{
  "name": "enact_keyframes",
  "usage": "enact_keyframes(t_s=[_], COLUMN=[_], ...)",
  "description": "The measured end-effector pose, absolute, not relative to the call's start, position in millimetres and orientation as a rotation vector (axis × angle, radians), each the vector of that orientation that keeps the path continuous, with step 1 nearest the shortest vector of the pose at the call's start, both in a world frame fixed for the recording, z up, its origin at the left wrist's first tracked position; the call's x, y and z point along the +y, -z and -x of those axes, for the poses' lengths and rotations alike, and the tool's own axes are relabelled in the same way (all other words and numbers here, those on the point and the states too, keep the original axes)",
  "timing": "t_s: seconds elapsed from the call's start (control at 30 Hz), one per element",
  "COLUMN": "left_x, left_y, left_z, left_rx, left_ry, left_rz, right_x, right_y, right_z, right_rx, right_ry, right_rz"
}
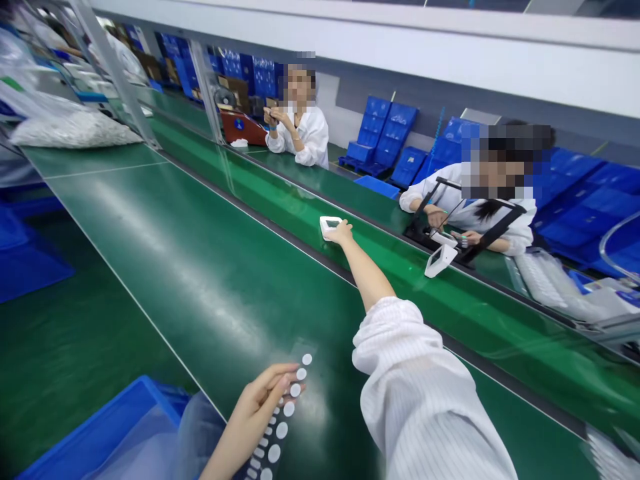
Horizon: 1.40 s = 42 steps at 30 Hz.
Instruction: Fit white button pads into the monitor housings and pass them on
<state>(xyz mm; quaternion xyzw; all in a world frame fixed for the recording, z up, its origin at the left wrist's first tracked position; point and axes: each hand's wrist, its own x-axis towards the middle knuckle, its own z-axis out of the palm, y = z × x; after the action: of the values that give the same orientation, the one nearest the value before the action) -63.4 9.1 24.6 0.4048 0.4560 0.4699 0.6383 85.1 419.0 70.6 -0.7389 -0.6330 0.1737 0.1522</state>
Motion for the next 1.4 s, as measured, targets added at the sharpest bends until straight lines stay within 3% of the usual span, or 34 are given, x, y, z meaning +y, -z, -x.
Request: enact_keyframes(t_s=[0.23,0.67,0.8,0.93,1.13,1.23,1.4], left_x=[8.9,15.0,15.9,13.4,7.8,7.6,-0.9], left_y=[-26.7,-24.7,-23.2,-23.9,-24.8,-24.7,-25.2], left_z=[58.9,51.4,51.2,51.9,55.0,49.9,21.6], left_rx=[1.027,1.109,1.098,1.087,1.193,1.18,1.08], left_ry=[-1.16,-1.247,-1.253,-1.294,-1.278,-1.214,-1.13], left_rz=[-0.936,-0.95,-0.918,-0.873,-0.88,-0.886,-0.837], right_x=[397.1,380.1,351.1,271.6,132.4,115.5,142.6], right_y=[-82.9,-86.8,-97.1,-95.9,-113.1,-122.0,-115.1], right_z=[-116.8,-86.0,-111.5,-157.8,-227.4,-239.9,-234.4], right_rx=[-1.753,-1.563,-1.822,-2.237,-2.804,-3.096,-3.288], right_ry=[-0.564,-0.484,-0.529,-0.628,-1.118,-0.838,0.151], right_rz=[2.154,2.18,1.942,1.557,0.892,0.764,0.57])
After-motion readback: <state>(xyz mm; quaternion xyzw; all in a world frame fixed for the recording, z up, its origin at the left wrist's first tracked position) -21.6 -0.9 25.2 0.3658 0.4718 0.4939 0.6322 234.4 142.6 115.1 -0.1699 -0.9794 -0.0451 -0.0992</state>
